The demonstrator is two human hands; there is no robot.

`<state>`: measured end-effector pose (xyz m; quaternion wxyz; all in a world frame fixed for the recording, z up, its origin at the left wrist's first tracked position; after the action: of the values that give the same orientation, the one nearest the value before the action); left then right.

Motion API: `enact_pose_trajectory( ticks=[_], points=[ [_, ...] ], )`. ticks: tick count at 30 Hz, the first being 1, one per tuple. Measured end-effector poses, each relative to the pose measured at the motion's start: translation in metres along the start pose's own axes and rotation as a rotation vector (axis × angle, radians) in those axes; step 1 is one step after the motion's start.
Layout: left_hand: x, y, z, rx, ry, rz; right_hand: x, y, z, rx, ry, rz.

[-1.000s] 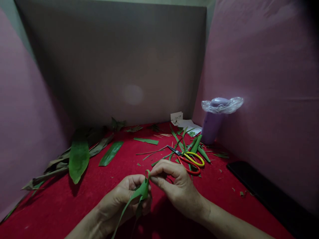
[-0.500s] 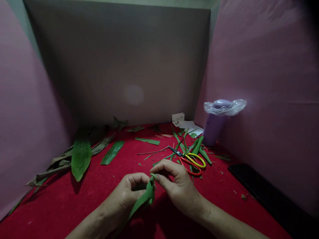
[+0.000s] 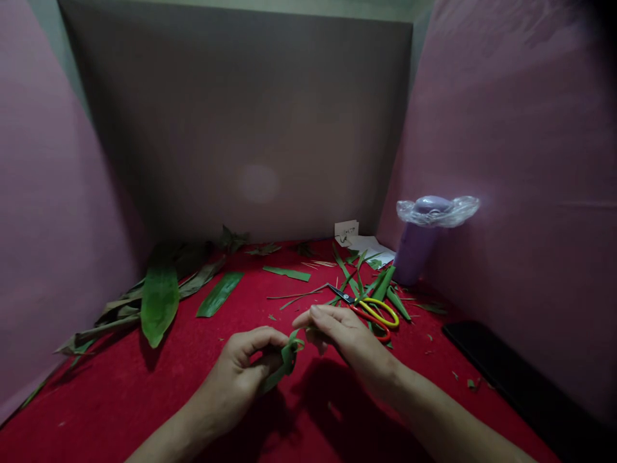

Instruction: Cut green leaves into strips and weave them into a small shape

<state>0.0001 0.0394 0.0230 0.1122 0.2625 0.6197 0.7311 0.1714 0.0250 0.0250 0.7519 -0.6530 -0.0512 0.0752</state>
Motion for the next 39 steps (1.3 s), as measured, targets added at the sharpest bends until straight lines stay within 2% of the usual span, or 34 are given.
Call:
enact_pose_trajectory(
  ticks=[3, 6, 8, 12, 14, 18, 23, 26, 31, 34, 36, 39],
  points=[
    [0.002, 0.008, 0.000, -0.178, -0.001, 0.268, 0.003, 0.000, 0.002, -0.048, -0.058, -0.070],
    [0.003, 0.014, 0.000, -0.234, 0.005, 0.326, 0.006, -0.001, 0.002, -0.099, -0.094, -0.046],
    [0.003, 0.015, 0.000, -0.193, -0.003, 0.269, 0.006, -0.001, 0.002, -0.111, -0.114, 0.009],
    [0.002, 0.004, 0.000, 0.082, -0.043, -0.051, 0.008, 0.003, 0.002, -0.116, -0.106, 0.058],
    [0.002, -0.002, 0.001, 0.156, -0.054, -0.168, 0.007, 0.004, 0.003, -0.110, -0.100, 0.082],
    [0.003, -0.006, 0.004, 0.205, -0.025, -0.253, 0.006, 0.003, 0.005, -0.089, -0.055, 0.074],
    [0.008, -0.004, 0.007, 0.203, 0.092, -0.263, 0.008, 0.004, 0.008, -0.054, 0.098, -0.093],
    [0.011, -0.004, 0.006, 0.197, 0.169, -0.265, 0.010, 0.007, 0.007, 0.044, 0.169, -0.314],
    [0.010, 0.000, 0.005, 0.136, 0.264, -0.230, 0.005, -0.003, -0.005, 0.441, 0.335, -0.711],
    [0.008, 0.000, 0.005, 0.135, 0.265, -0.232, -0.004, -0.011, -0.012, 0.571, 0.264, -0.770],
    [0.007, 0.000, 0.005, 0.124, 0.249, -0.231, -0.008, -0.012, -0.015, 0.582, 0.207, -0.782],
    [0.004, 0.000, 0.005, 0.109, 0.254, -0.211, -0.011, -0.010, -0.017, 0.575, 0.186, -0.795]
  ],
)
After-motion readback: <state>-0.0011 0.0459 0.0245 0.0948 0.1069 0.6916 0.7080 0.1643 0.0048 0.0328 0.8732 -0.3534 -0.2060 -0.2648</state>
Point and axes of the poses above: each hand's wrist, its own z-axis towards the middle knuckle, its own x-axis out of the back of the hand, y = z × x, the point moved 2 cm from there along z, towards the middle knuckle, and after that the axes turned 1 degree about x, right-handed, at the moved point
